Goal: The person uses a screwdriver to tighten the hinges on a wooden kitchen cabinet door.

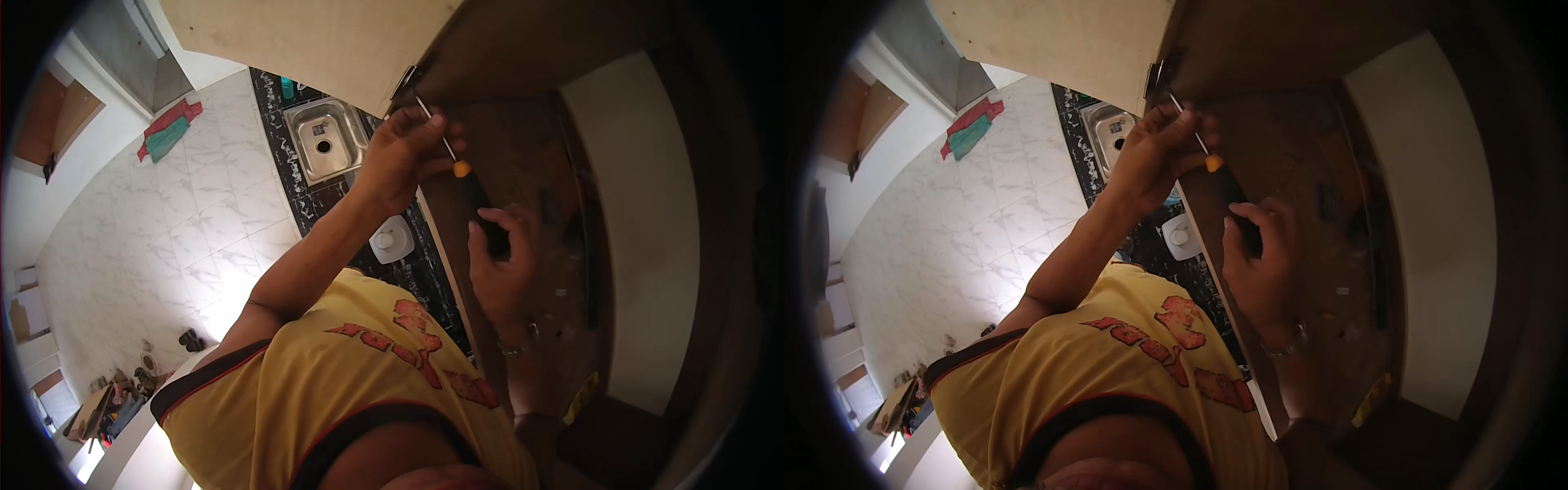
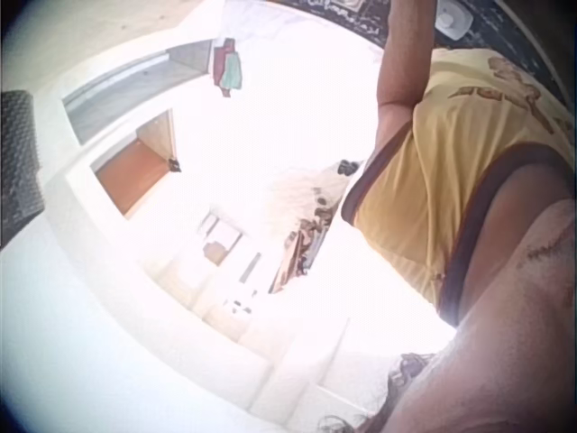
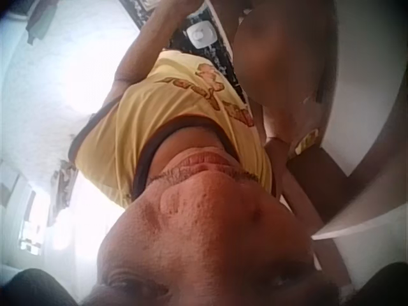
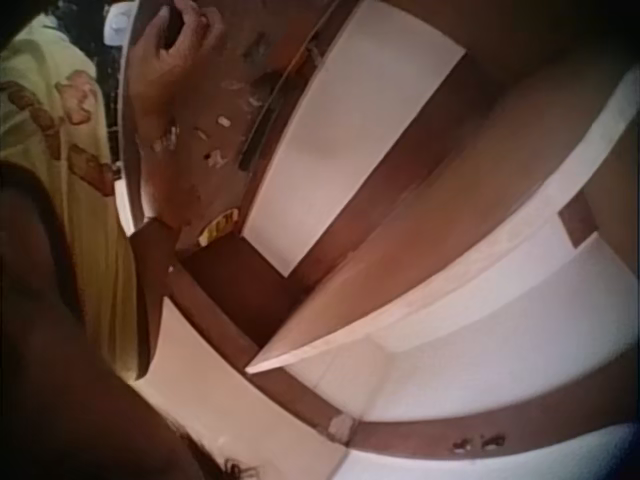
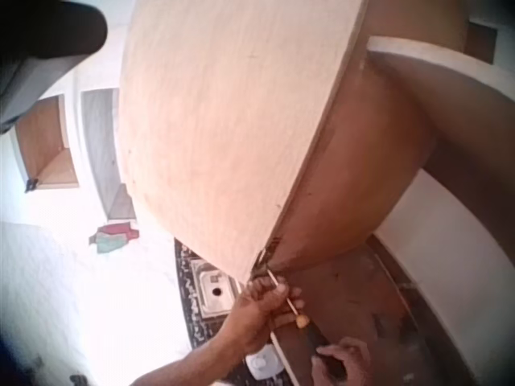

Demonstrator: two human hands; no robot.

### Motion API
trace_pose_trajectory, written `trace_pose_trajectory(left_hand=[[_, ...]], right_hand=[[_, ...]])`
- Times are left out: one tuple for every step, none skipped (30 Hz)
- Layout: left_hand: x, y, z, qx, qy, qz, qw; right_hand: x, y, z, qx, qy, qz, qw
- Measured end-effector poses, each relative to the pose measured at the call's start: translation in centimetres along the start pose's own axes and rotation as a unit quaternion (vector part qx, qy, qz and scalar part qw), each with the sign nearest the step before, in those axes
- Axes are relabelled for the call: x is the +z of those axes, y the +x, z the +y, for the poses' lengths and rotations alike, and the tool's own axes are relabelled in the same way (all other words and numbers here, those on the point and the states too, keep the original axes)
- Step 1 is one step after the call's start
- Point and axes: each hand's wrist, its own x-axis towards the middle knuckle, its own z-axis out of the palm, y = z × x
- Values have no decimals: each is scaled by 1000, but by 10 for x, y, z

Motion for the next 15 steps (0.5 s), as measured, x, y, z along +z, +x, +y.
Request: trace_pose_trajectory(left_hand=[[3,-2,0,-13,44,10,999],[0,2,-1,-13,43,10,999],[-5,7,-5,-14,17,8,1000],[-7,10,-7,-14,-10,7,1000],[-8,10,-9,-13,-11,6,1000],[-8,10,-11,-13,-33,-5,999],[-7,9,-13,-13,-56,-16,998],[-7,9,-11,-15,-54,-16,998],[-6,8,-6,-12,-53,-39,998],[-5,6,-2,-8,-51,-62,997],[-3,3,2,-11,-48,-62,997],[-1,-3,4,-28,-22,-60,998],[0,-6,5,-44,4,-58,997],[-1,-5,5,-46,5,-58,997],[-2,-2,3,-18,57,-28,998]], right_hand=[[-2,4,-3,-49,-51,25,997],[-2,8,-5,-97,-103,50,989],[-3,7,-10,-99,-104,50,988],[-4,3,-16,117,184,60,974],[-5,0,-19,317,448,63,833],[-9,-2,-8,317,447,63,834],[-17,-6,11,326,586,-53,740],[-17,-7,11,321,653,-107,678],[-17,-5,9,321,705,-162,612],[-10,-5,-3,294,510,-92,803],[-7,-2,-12,245,276,-15,929],[-7,1,-12,247,278,-12,928],[-7,6,-11,57,72,30,995],[-6,8,-12,-41,-33,40,998],[-6,11,-14,-136,-142,70,978]])
